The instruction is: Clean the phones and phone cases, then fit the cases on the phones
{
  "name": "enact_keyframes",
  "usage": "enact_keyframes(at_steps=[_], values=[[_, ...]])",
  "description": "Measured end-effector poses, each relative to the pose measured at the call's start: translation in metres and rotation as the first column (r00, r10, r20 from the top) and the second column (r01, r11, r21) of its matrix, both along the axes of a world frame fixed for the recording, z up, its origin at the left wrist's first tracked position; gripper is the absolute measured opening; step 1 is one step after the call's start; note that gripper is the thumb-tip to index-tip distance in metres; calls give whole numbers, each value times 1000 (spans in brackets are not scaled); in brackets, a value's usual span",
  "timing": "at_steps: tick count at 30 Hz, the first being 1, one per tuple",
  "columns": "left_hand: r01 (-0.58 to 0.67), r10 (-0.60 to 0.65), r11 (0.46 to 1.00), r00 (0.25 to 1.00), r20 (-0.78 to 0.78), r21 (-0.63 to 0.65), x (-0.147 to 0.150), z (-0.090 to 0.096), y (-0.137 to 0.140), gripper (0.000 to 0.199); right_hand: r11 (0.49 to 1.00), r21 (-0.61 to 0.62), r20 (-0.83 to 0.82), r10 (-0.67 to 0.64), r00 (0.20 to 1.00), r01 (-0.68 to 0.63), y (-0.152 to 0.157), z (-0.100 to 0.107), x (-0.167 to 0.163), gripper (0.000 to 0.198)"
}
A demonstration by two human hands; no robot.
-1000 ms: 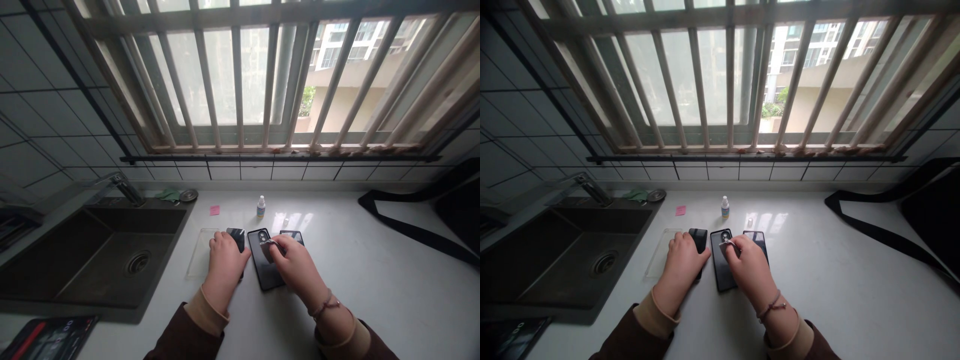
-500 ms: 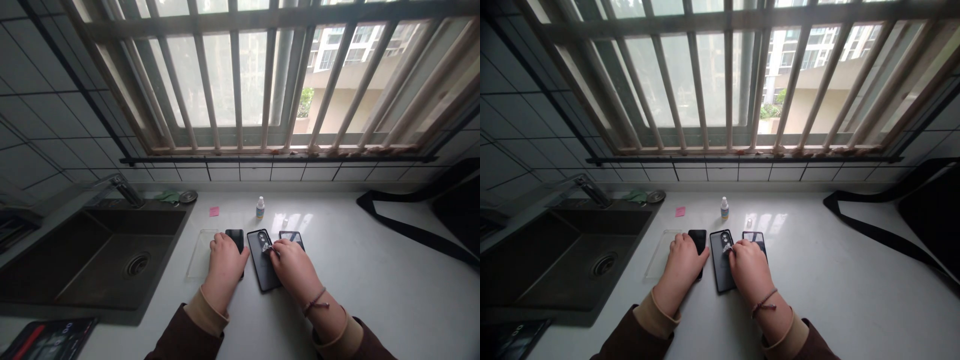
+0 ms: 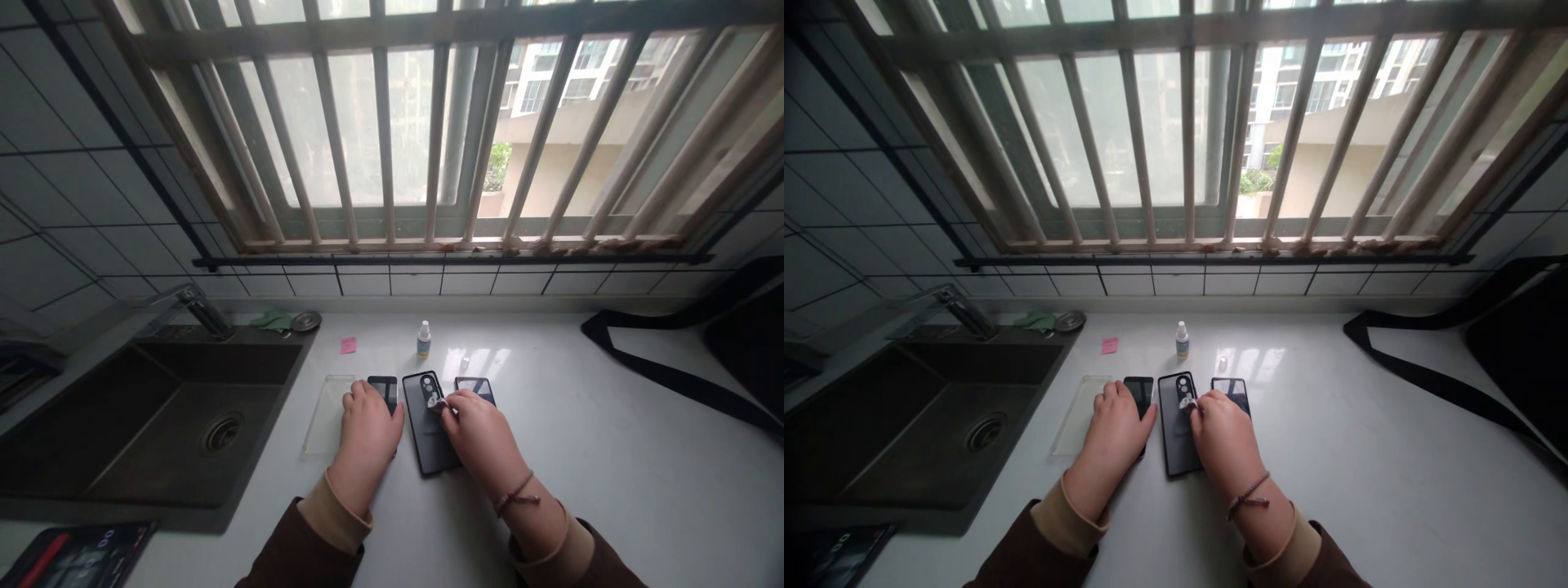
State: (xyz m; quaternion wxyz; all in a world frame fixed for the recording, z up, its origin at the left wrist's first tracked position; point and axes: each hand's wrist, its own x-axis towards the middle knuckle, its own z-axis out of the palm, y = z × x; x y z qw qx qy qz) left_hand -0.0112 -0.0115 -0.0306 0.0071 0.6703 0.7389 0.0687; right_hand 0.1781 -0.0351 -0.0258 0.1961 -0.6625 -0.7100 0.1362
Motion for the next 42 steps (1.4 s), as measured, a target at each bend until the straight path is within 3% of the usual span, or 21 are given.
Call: enact_keyframes(at_steps=[10,15,17,19,22,25,27,31,35,38,42], values=[[1,-1,999,1000,14,36,-2,3,-2,72,997,78,-301,4,954,20,1,8,4,26],[42,-115,954,965,237,296,-7,12,3,45,998,51,-488,7,873,21,1,14,5,29],[75,-233,933,872,431,352,-8,13,6,45,1000,15,-587,19,810,-12,1,18,4,33],[104,-299,940,706,642,324,-8,12,8,46,999,-20,-664,21,747,-46,0,21,5,35],[81,-225,974,471,853,212,-6,8,9,46,997,-50,-737,-1,676,-54,0,23,5,37],[57,-135,991,350,927,122,-4,7,8,50,994,-79,-826,-23,563,-75,1,21,5,40],[53,-107,994,231,967,98,-2,10,5,53,990,-107,-885,-52,462,-94,1,17,4,42],[40,-62,997,-120,991,67,2,21,0,55,959,-182,-959,-124,255,-215,1,14,0,44],[214,114,977,-455,883,-16,7,30,-4,63,932,-209,-972,-165,169,-295,-2,16,-4,45],[350,289,931,-546,786,-100,8,33,-6,65,944,-213,-971,-176,159,-254,-2,15,-6,46],[486,442,854,-491,751,-185,5,41,-10,72,975,-209,-975,-201,96,-81,2,12,-5,43]])
